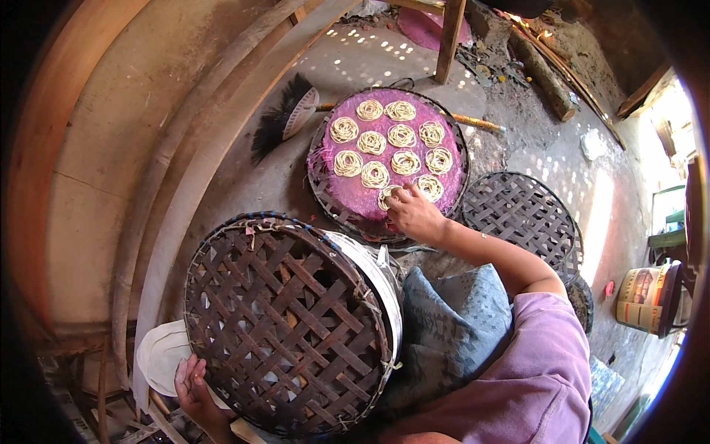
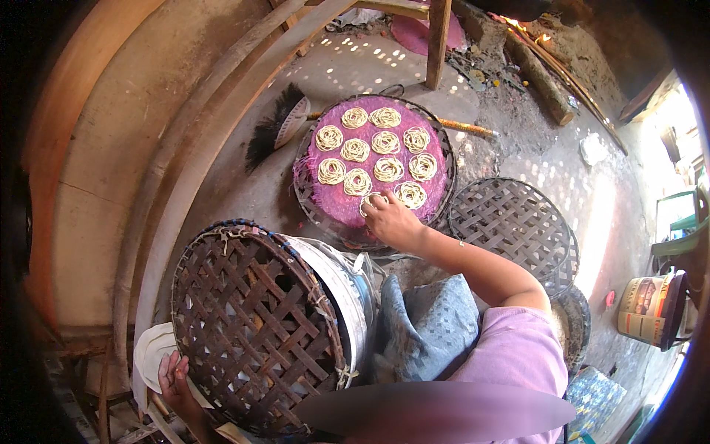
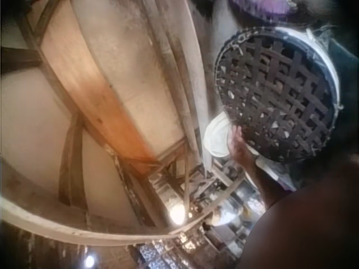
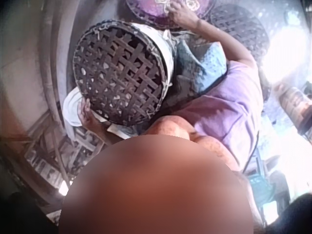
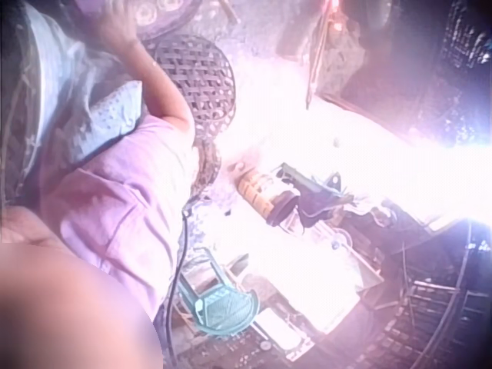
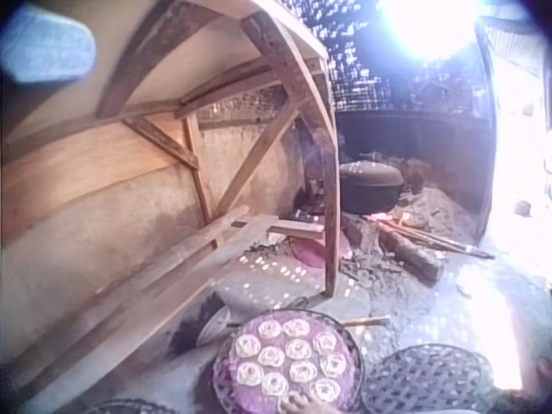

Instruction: The person places small colorful plastic cups into pre-formed dough coils arranged on red mats inside woven trays. They then use a wooden extruder to form additional dough coils and place them onto the mats. The person covers the completed tray with a pink cloth.

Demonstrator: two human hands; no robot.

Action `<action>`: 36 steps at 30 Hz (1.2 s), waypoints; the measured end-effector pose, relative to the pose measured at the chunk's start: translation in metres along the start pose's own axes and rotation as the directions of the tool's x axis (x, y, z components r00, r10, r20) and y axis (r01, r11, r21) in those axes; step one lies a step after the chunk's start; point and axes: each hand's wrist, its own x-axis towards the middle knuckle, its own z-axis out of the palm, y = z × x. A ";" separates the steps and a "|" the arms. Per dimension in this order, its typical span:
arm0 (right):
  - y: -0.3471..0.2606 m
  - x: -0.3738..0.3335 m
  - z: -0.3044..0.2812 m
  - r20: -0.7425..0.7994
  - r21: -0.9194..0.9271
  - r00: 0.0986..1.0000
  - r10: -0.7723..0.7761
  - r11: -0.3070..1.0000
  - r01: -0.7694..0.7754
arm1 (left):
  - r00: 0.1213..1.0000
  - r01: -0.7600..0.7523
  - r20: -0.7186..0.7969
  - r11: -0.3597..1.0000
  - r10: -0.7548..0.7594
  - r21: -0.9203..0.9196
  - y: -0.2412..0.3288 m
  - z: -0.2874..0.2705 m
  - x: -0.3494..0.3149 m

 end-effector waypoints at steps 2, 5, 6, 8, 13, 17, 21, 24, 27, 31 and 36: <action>0.001 0.004 -0.001 -0.042 0.048 0.998 0.044 0.998 -0.042 | 1.000 0.021 -0.021 0.999 -0.021 0.031 0.000 -0.001 0.000; -0.001 0.013 0.001 -0.131 0.092 0.988 0.079 0.993 -0.067 | 1.000 0.027 -0.012 0.999 -0.026 0.020 0.001 -0.002 0.000; -0.003 0.015 0.003 -0.185 0.130 0.978 0.098 0.989 -0.074 | 1.000 0.018 -0.005 1.000 -0.018 0.005 0.002 -0.002 0.000; -0.007 0.020 0.007 -0.274 0.202 0.950 0.150 0.975 -0.096 | 1.000 0.023 -0.001 0.999 -0.023 0.023 0.002 -0.001 0.000; -0.017 0.026 0.021 -0.176 0.216 0.974 0.139 0.971 -0.100 | 1.000 0.014 0.014 0.999 -0.015 0.033 -0.002 0.000 0.000; -0.026 0.016 0.024 -0.179 0.300 0.967 0.179 0.946 -0.119 | 1.000 -0.004 0.019 0.998 0.003 0.065 -0.002 -0.011 0.000; -0.043 -0.008 0.010 -0.165 0.435 0.939 0.302 0.877 -0.205 | 0.978 0.134 0.148 0.986 -0.148 0.095 0.004 -0.019 -0.003; -0.049 -0.030 -0.009 -0.033 0.483 0.939 0.342 0.828 -0.285 | 0.998 0.056 -0.009 0.991 -0.056 0.122 0.007 -0.026 -0.011; -0.040 -0.050 -0.024 -0.240 0.453 0.872 0.426 0.844 -0.287 | 0.996 -0.055 -0.044 0.932 0.075 0.359 0.005 -0.051 -0.034; -0.004 -0.081 -0.042 -0.276 0.434 0.834 0.478 0.836 -0.336 | 0.956 0.019 -0.294 0.999 -0.010 0.028 -0.014 -0.114 -0.081; 0.074 -0.088 -0.088 -0.290 0.172 0.883 0.369 0.928 -0.332 | 0.742 0.023 -0.664 0.994 -0.088 -0.106 -0.075 -0.216 -0.189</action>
